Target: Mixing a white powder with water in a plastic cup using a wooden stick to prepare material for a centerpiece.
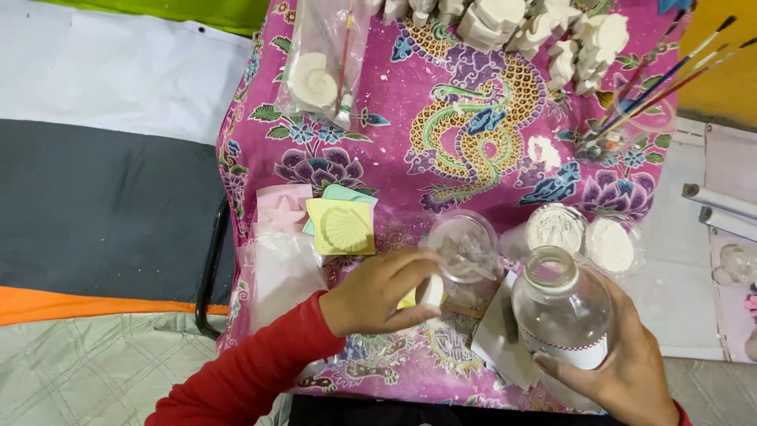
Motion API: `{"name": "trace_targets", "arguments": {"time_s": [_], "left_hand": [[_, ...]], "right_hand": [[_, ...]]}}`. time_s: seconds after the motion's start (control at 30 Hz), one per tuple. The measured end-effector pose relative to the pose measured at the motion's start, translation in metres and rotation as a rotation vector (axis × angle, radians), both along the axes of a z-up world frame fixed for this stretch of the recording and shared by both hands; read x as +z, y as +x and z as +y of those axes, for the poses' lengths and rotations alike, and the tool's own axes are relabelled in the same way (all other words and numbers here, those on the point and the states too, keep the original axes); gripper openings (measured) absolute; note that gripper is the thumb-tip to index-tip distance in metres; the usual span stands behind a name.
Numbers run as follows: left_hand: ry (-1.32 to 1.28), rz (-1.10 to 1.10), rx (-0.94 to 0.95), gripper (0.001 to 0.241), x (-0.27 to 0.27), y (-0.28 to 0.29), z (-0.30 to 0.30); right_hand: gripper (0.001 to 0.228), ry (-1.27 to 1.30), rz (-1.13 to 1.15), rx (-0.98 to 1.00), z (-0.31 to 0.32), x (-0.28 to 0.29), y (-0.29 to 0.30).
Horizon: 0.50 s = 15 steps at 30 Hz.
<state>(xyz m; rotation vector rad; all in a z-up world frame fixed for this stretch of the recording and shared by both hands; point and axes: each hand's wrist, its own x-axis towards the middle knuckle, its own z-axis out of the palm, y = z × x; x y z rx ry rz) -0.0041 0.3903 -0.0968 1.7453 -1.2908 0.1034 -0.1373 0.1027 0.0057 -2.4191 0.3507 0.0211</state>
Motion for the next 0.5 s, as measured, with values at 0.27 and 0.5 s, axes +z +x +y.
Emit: {"name": "trace_targets", "arguments": {"time_s": [0.27,0.5], "left_hand": [[-0.078,0.224,0.086,0.053,0.071,-0.018,0.0],[0.07,0.084,0.013,0.063,0.112,-0.046,-0.02]], "right_hand": [[0.119,0.098,-0.183,0.141,0.015,-0.008,-0.035],[0.12,-0.198,-0.355,0.208,0.035,-0.026,-0.068]]}}
